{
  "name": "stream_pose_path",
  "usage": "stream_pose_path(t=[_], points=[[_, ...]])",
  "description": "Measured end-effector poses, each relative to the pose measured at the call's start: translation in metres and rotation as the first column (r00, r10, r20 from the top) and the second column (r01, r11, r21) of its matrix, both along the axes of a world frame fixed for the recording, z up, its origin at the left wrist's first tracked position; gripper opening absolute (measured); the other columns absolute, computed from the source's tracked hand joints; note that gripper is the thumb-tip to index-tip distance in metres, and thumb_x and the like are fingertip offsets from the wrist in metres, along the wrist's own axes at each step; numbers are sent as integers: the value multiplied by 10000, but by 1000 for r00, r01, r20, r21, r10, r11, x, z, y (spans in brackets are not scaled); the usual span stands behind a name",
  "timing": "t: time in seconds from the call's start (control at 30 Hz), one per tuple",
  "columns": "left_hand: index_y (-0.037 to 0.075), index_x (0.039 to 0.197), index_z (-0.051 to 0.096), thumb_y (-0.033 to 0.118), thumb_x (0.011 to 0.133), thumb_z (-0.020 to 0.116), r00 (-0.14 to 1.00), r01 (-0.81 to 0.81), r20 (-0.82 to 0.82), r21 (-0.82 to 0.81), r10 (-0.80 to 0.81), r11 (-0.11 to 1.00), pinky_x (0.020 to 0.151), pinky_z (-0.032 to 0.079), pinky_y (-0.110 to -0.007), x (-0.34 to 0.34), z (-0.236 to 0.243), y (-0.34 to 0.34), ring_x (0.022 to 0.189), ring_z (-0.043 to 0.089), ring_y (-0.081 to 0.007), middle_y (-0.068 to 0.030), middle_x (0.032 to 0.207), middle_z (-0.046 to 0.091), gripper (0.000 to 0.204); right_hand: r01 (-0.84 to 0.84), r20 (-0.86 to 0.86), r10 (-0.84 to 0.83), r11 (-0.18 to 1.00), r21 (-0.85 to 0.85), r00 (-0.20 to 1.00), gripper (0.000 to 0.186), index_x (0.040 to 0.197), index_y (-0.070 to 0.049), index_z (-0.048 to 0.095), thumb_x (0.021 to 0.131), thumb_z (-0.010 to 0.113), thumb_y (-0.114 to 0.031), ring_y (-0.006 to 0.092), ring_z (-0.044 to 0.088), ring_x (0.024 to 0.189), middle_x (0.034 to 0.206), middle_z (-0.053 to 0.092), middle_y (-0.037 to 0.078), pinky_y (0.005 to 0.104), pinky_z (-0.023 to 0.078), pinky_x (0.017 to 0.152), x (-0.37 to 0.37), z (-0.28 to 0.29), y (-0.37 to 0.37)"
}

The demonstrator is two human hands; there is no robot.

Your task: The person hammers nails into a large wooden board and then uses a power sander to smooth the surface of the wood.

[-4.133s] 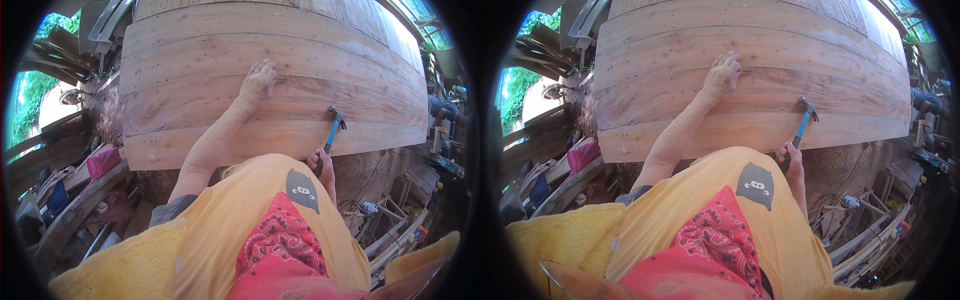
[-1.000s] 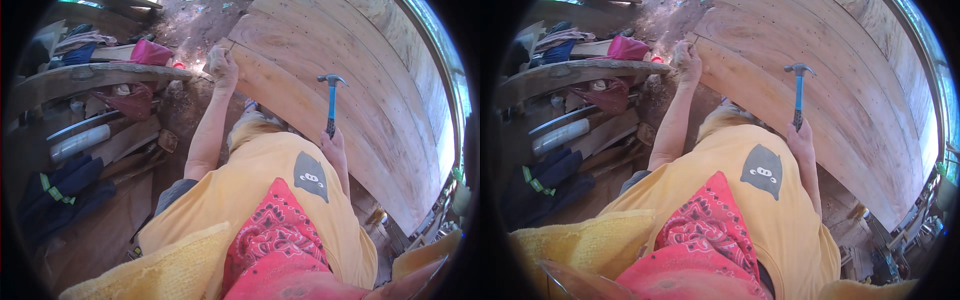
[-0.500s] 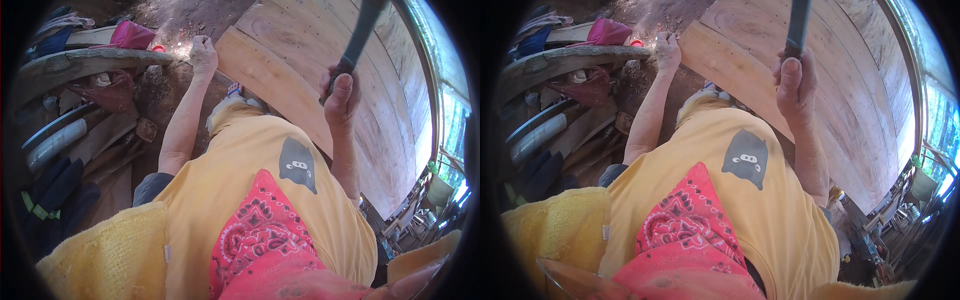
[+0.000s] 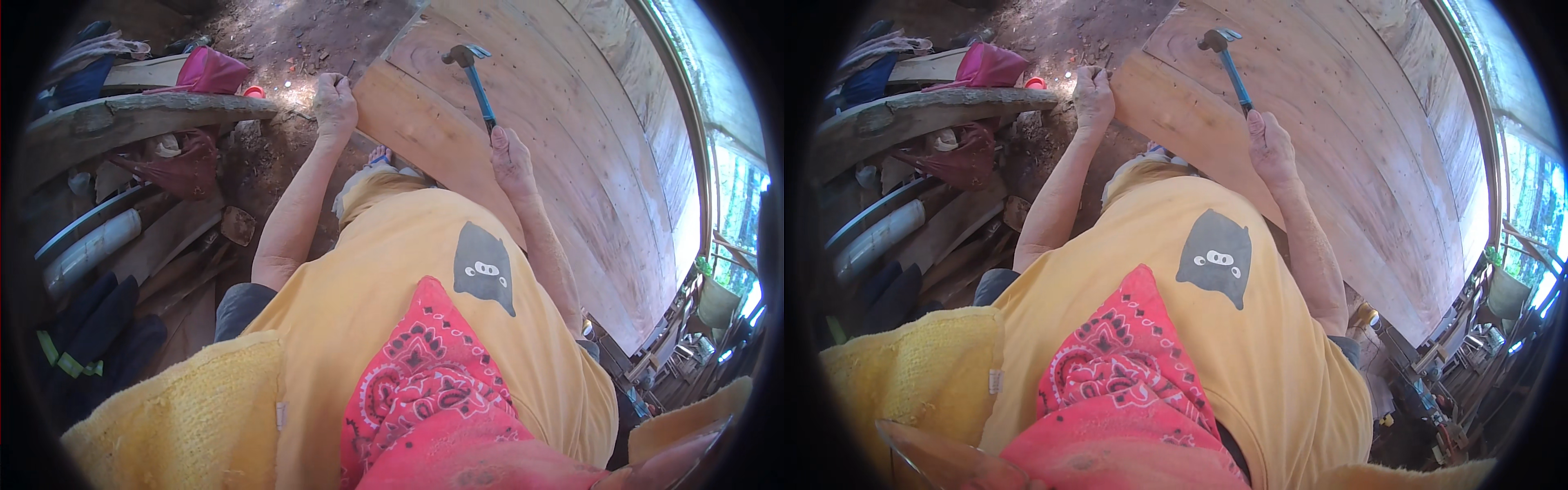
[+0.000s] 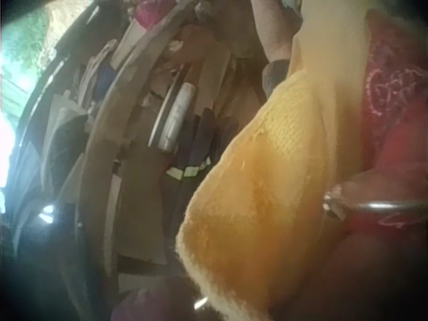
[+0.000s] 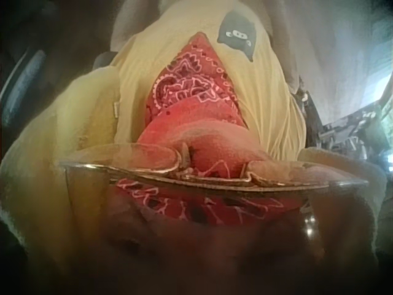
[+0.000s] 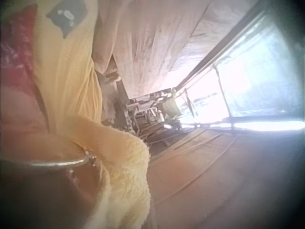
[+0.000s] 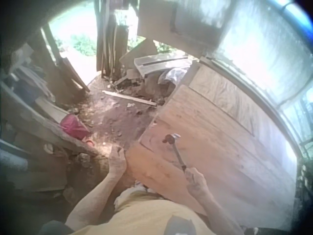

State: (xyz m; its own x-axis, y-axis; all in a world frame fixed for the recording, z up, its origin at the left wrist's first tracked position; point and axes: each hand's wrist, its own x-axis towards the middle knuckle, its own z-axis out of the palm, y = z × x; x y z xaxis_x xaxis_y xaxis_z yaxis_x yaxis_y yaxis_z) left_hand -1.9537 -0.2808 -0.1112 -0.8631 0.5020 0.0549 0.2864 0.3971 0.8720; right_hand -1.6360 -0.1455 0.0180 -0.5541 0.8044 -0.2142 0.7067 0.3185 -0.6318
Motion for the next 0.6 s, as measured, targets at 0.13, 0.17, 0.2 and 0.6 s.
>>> stream_pose_path(t=[0.13,0.17,0.2,0.6], points=[[22,1091,635,135,1046,612,998,31,47,21,-32,999,828,553,-464,0,-2,0,896,722,-360,-184,947,731,123,108,-217,-144,980,-169,966,550,964,-47,550,1144,440,-554,225,540,668,730,570,95,385,477,667,-6,26,-10],[23,1088,633,132,1048,606,997,32,66,32,-34,999,829,553,-460,0,-2,0,895,722,-350,-179,947,732,120,148,-254,-198,968,-205,947,547,961,-48,550,1145,444,-552,182,516,663,726,555,69,361,467,654,-9,36,-11],[23,1086,632,129,1050,600,996,30,83,42,-33,999,830,554,-456,0,-2,1,893,722,-341,-175,947,734,117,137,-323,-179,979,-148,929,546,959,-49,548,1146,440,-550,166,513,666,728,554,56,355,463,648,-11,45,-9],[18,1063,628,119,1050,581,998,56,31,27,-57,998,843,543,-459,3,11,-4,920,696,-366,-195,963,701,112,-77,237,75,997,-1,969,447,1002,-59,544,1121,460,-482,526,665,900,881,703,275,599,494,768,-10,-5,-3]])
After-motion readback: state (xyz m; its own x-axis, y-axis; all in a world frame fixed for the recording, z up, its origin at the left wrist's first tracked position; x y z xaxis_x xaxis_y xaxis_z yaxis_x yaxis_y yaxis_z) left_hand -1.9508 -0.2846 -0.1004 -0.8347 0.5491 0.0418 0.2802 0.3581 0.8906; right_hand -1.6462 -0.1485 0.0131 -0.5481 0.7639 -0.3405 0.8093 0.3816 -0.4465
